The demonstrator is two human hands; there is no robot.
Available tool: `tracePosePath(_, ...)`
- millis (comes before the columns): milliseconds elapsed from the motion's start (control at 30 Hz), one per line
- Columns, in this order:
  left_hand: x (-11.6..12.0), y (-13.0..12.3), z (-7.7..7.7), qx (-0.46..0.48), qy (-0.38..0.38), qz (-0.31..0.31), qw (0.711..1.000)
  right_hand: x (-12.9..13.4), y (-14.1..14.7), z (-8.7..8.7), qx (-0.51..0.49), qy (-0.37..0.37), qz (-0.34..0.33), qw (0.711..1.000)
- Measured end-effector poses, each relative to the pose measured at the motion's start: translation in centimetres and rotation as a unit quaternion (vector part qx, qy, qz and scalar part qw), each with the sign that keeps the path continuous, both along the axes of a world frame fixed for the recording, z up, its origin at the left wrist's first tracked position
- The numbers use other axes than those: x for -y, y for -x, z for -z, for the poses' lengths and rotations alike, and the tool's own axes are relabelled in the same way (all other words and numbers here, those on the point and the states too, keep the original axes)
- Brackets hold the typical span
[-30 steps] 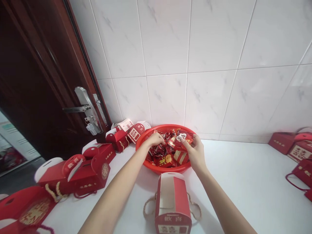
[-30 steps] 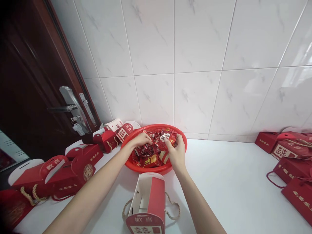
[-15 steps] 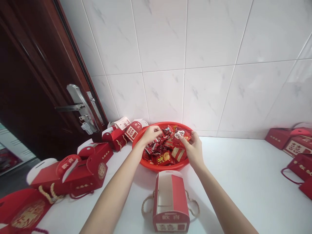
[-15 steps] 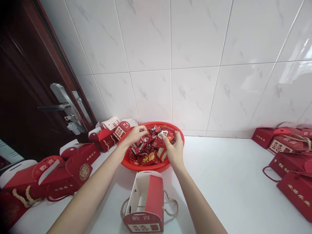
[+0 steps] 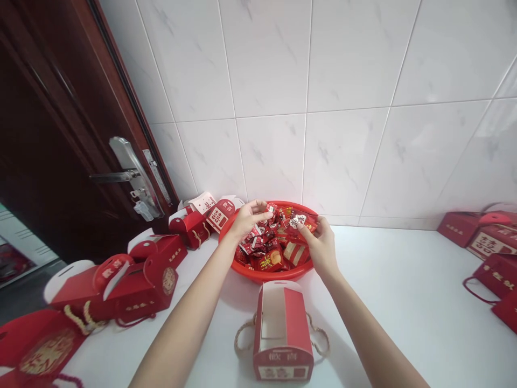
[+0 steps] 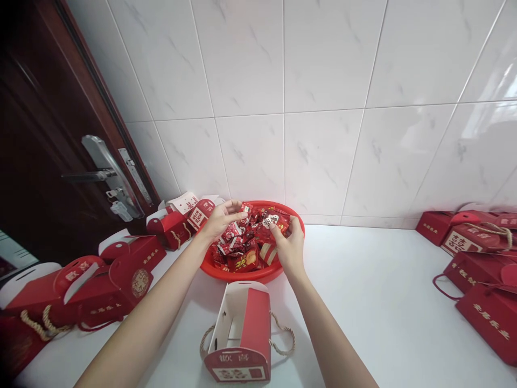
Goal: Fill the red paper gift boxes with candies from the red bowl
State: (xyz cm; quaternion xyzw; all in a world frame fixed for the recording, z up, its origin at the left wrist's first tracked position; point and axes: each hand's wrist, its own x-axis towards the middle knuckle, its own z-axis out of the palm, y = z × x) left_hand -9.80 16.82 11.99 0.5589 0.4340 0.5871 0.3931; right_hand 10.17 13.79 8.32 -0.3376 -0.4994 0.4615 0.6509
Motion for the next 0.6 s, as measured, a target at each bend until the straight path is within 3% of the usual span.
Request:
tracePosePath(133,2.3,-0.6,-0.1,0.020,0.021,0.029,0.999,0.2,-0.3,-0.5,-0.012,0.021,-0.037,0.999)
tracePosePath(267,5.7,-1.4,-0.6,0.015,0.004,0.039,0.999,1.3,-0.9,-2.2,0.028,0.010,-0.111,0.993)
tracePosePath(400,9.4,-2.0,-2.0,-0.014,-0.019,0.016,1.000,3.4,-1.9,-4.9,0.128,-0.032,-0.187,0.973)
tracePosePath(600,14.3,-3.1,-3.7,-0.153,-0.011,0.019,0.988,7.2,-3.7,-8.0,0.344,-0.100,-0.213,0.909)
